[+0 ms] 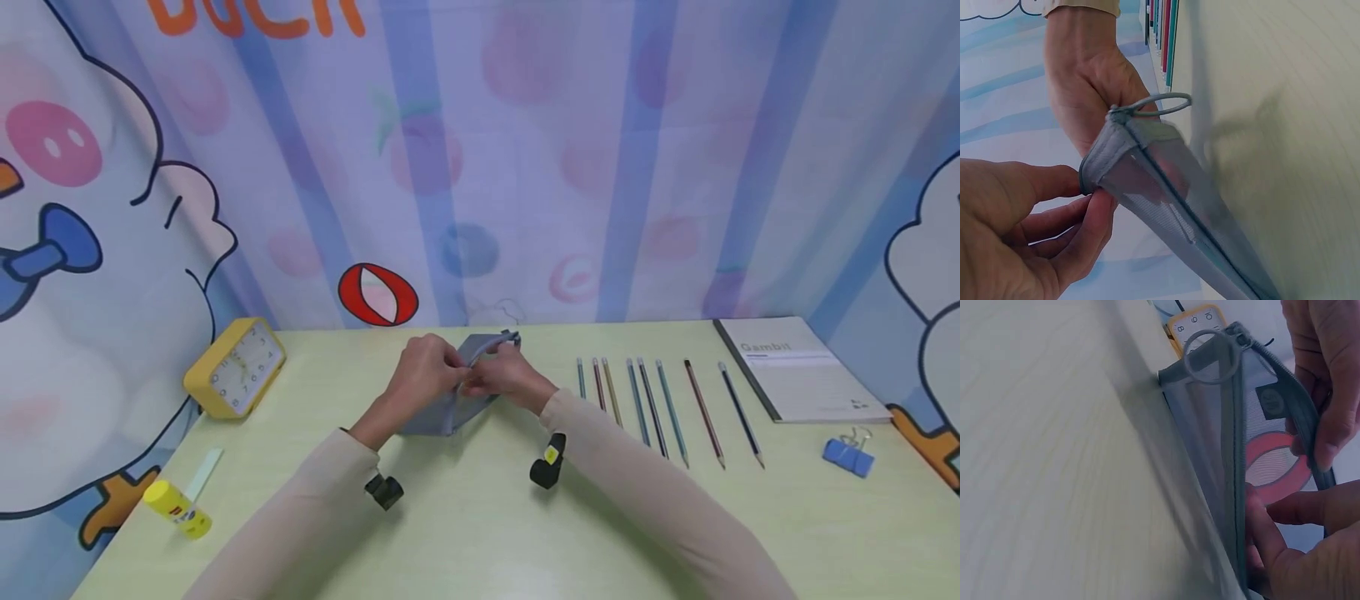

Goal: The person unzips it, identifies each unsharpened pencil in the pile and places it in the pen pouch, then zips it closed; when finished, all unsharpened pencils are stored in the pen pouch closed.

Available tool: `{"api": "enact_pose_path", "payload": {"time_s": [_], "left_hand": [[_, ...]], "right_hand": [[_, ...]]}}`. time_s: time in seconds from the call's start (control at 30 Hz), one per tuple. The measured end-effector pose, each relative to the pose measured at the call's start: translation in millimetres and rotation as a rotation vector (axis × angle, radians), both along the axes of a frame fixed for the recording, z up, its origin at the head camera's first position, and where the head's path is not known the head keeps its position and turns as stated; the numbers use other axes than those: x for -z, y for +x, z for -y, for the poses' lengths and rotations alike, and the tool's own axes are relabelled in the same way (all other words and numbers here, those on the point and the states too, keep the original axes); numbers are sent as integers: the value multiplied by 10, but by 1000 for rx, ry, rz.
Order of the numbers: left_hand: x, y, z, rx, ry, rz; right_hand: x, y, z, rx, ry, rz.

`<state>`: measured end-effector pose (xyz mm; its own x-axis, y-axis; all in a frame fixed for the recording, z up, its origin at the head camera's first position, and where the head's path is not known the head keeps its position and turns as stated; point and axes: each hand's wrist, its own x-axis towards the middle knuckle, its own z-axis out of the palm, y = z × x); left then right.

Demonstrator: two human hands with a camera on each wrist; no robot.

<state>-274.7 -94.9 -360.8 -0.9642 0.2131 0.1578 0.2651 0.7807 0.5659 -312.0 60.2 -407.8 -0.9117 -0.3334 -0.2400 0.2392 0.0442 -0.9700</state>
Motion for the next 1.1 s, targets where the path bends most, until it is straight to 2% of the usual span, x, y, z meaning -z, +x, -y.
{"api": "enact_pose_path", "payload": {"time_s": [0.1, 0.2, 0.67, 0.93, 1.1], "left_hand": [[3, 3, 24, -13, 2, 10], [16, 5, 42, -18, 2, 22], [37, 8, 118, 11, 29, 2], [30, 25, 139, 5, 42, 13], [30, 4, 145, -5, 50, 11]], "right_hand": [[-24, 23, -32, -2, 21, 2], [-55, 95, -125, -40, 49, -17], [-328, 588, -675, -258, 174, -198], [-397, 791, -1099, -287, 257, -291], [-453, 822, -1448, -260, 258, -273]]}}
